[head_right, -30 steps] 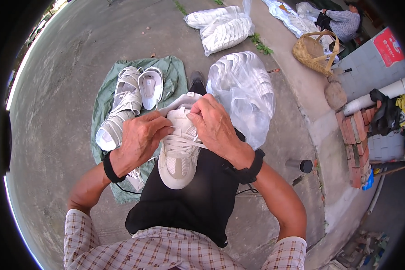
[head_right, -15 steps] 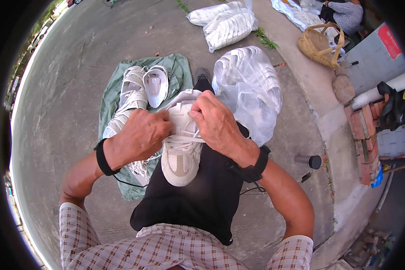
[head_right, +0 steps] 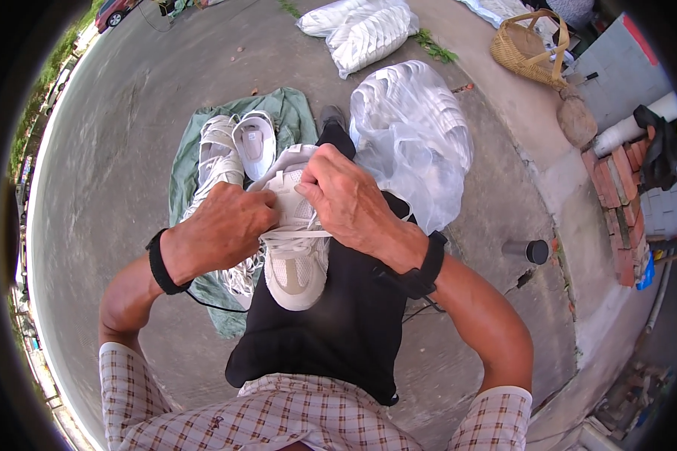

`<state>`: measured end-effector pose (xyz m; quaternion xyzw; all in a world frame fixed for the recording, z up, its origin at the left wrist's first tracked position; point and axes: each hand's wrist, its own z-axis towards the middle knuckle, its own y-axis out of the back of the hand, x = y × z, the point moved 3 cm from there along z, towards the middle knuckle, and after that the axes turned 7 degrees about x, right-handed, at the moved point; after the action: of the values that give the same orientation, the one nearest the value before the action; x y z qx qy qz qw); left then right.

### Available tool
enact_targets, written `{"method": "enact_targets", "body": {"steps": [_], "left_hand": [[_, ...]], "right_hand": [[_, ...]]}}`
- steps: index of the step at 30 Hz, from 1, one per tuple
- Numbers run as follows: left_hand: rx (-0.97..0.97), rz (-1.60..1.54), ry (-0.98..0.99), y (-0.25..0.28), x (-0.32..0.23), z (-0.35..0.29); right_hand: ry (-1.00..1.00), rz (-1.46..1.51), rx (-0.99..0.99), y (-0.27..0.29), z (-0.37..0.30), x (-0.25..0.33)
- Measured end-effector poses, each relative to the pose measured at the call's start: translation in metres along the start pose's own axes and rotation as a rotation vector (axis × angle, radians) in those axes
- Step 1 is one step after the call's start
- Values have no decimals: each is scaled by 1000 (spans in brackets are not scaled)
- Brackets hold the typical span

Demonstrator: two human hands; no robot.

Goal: Threading and adjusting shoelaces onto a newly manufactured white sports shoe.

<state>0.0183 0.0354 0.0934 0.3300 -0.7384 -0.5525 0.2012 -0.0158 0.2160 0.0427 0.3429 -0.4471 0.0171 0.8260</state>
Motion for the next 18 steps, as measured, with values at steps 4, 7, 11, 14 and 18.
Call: {"method": "enact_targets", "body": {"steps": [4, 7, 11, 14, 18], "left_hand": [[-1, 4, 21, -3, -3, 0], [-66, 9, 70, -5, -7, 1], [-253, -69, 83, -13, -2, 6], [-345, -170, 79, -14, 1, 3], [-382, -238, 66, -9, 1, -5]], "right_hand": [[30, 9, -38, -1, -3, -4], [32, 15, -55, 0, -3, -7], [2, -4, -24, -1, -4, -6], [-17, -18, 14, 0, -7, -3], [65, -283, 54, -4, -12, 16]]}}
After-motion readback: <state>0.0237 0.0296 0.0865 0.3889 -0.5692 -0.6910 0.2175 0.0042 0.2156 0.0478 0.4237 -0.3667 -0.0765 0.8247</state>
